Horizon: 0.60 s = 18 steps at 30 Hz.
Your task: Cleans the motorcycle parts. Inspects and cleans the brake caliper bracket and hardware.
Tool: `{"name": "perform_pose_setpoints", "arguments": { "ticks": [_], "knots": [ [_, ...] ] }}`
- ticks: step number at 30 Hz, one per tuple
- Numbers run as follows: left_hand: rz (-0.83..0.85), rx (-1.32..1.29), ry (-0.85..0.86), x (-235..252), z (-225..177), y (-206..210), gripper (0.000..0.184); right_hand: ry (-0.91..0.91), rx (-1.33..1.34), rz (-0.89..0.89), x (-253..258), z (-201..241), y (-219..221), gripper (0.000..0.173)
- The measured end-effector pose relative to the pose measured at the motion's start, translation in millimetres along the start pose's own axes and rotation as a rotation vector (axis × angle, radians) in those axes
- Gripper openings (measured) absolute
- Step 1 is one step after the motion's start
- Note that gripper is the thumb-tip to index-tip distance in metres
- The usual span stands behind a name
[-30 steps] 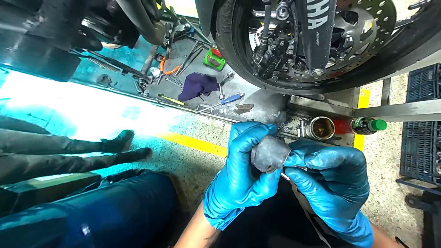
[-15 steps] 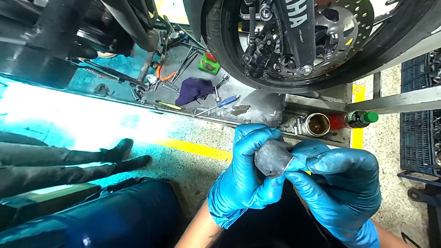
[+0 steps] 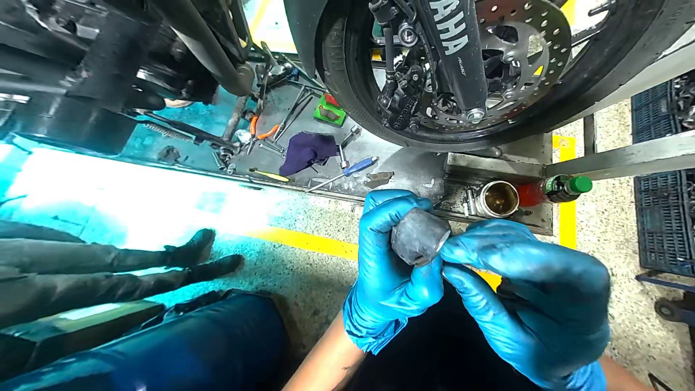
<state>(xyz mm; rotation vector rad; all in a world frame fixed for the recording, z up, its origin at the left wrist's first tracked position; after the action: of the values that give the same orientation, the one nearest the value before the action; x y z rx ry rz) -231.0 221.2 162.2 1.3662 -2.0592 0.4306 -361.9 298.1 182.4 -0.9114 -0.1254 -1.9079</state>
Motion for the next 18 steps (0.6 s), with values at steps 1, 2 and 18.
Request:
{"name": "perform_pose_setpoints", "arguments": {
  "ticks": [1,2,18],
  "knots": [
    [-0.003,0.006,0.003,1.6,0.9,0.6,0.038,-0.025,0.009,-0.017,1.3,1.6,-1.4,0.026],
    [0.001,0.011,0.002,2.5,1.8,1.4,0.038,-0.046,0.014,-0.019,2.3,3.1,-1.7,0.024],
    [0.111,0.068,-0.083,11.3,8.1,9.0,0.042,-0.004,-0.104,0.025,14.4,-13.3,6.6,0.03]
  ]
}}
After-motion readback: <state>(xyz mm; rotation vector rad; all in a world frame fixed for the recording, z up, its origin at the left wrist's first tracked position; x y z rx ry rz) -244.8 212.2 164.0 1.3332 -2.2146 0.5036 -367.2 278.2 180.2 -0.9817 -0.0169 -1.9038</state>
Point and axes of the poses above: each hand's wrist, its own x-axis towards the middle knuckle, its own y-axis out of the palm, z = x × y, the point moved 9 cm from there along x, towards the middle knuckle, and after that the axes turned 10 degrees about -x, right-handed, at the moved point
